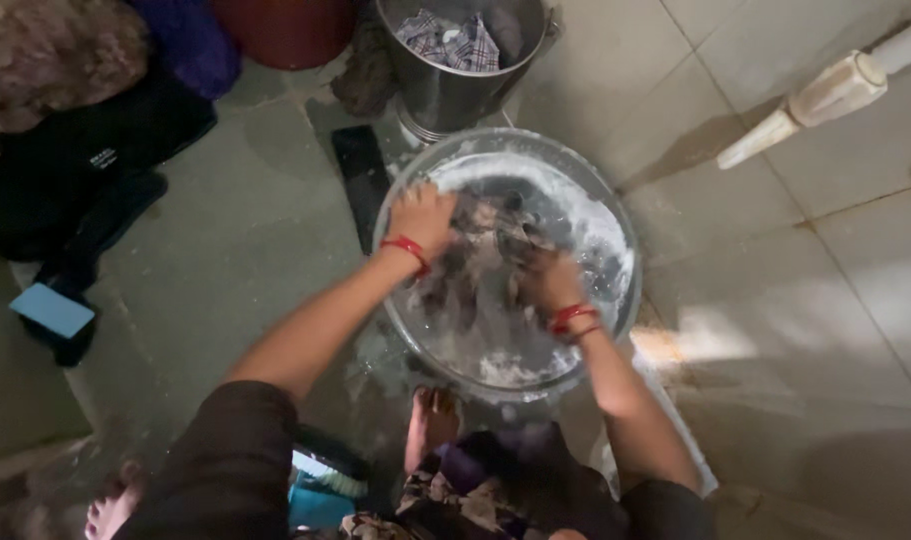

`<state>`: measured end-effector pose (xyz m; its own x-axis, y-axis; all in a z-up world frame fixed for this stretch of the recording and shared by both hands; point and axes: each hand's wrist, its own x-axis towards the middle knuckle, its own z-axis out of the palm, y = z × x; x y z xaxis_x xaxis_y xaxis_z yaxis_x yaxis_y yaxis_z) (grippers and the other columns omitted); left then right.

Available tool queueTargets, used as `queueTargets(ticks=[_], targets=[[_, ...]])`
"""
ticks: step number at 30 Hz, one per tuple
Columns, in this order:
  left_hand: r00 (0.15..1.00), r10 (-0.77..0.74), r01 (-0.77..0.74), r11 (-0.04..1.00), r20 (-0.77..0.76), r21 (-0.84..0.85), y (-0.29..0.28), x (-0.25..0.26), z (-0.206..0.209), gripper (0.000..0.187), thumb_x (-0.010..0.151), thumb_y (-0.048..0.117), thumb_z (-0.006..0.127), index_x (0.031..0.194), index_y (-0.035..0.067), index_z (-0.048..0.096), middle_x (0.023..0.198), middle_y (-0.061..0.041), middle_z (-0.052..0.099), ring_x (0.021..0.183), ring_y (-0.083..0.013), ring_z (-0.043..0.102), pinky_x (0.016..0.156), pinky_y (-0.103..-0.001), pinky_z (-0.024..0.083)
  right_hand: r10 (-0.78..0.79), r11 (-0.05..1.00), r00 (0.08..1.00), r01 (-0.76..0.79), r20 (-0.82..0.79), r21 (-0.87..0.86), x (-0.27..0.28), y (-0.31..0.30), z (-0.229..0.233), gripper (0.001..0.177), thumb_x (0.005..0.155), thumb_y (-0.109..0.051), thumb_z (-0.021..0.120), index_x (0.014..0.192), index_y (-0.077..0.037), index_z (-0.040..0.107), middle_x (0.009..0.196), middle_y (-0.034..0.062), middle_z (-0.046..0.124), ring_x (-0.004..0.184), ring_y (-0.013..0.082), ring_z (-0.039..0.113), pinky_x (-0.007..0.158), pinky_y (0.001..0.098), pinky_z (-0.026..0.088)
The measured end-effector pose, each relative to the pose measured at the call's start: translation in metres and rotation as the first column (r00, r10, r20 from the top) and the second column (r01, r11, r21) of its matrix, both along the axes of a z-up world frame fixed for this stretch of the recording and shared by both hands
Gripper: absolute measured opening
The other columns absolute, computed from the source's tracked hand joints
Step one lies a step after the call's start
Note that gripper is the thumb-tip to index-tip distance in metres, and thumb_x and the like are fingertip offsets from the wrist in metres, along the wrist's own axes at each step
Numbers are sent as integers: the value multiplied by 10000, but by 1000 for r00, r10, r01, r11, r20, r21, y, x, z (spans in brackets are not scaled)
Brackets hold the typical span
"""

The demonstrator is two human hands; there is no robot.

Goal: The person scrubs a plaid shirt on a wet tiled floor using a brush and soapy water. They repeatedly scrub the fabric, dip it into a metal bucket filled with soapy water, and wring it out by hand.

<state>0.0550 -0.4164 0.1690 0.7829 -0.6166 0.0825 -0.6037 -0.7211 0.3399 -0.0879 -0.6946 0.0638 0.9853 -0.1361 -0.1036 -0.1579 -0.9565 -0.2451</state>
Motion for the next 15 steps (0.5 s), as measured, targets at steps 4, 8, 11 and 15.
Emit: queueTargets(ticks=[4,8,11,15], targets=[[875,133,29,945,-465,325,-31,-32,1,1119,738,593,819,1616,213,240,1694,-174,44,1466,-560,65,1053,-829,124,234,936,953,-168,191,-311,-15,48,-63,556,609,-509,752,1003,-116,748,1259,351,650,1096,562,618,866,613,510],[764,174,75,933,-621,353,-50,-54,-29,1025,779,543,797,1575,200,249,1646,-165,34,1434,-523,78,1055,-781,140,171,967,918,-226,-358,-118,-24,39,-105,485,712,-471,701,1045,-121,732,1247,300,662,1097,499,634,883,570,520],[754,73,232,900,-653,368,-52,-62,-83,951,789,519,789,1529,186,294,1597,-172,91,1401,-511,131,1042,-755,174,206,975,745,-212,-634,67,-46,30,-122,433,789,-442,662,1077,-124,719,1237,263,671,1098,451,645,895,539,528],[736,-5,307,894,-677,327,-48,-57,-128,852,803,488,778,1468,167,353,1532,-181,167,1356,-495,201,1026,-721,221,240,969,617,-192,-750,153,-62,18,-120,370,891,-404,611,1119,-128,703,1225,212,684,1099,388,660,912,496,537]])
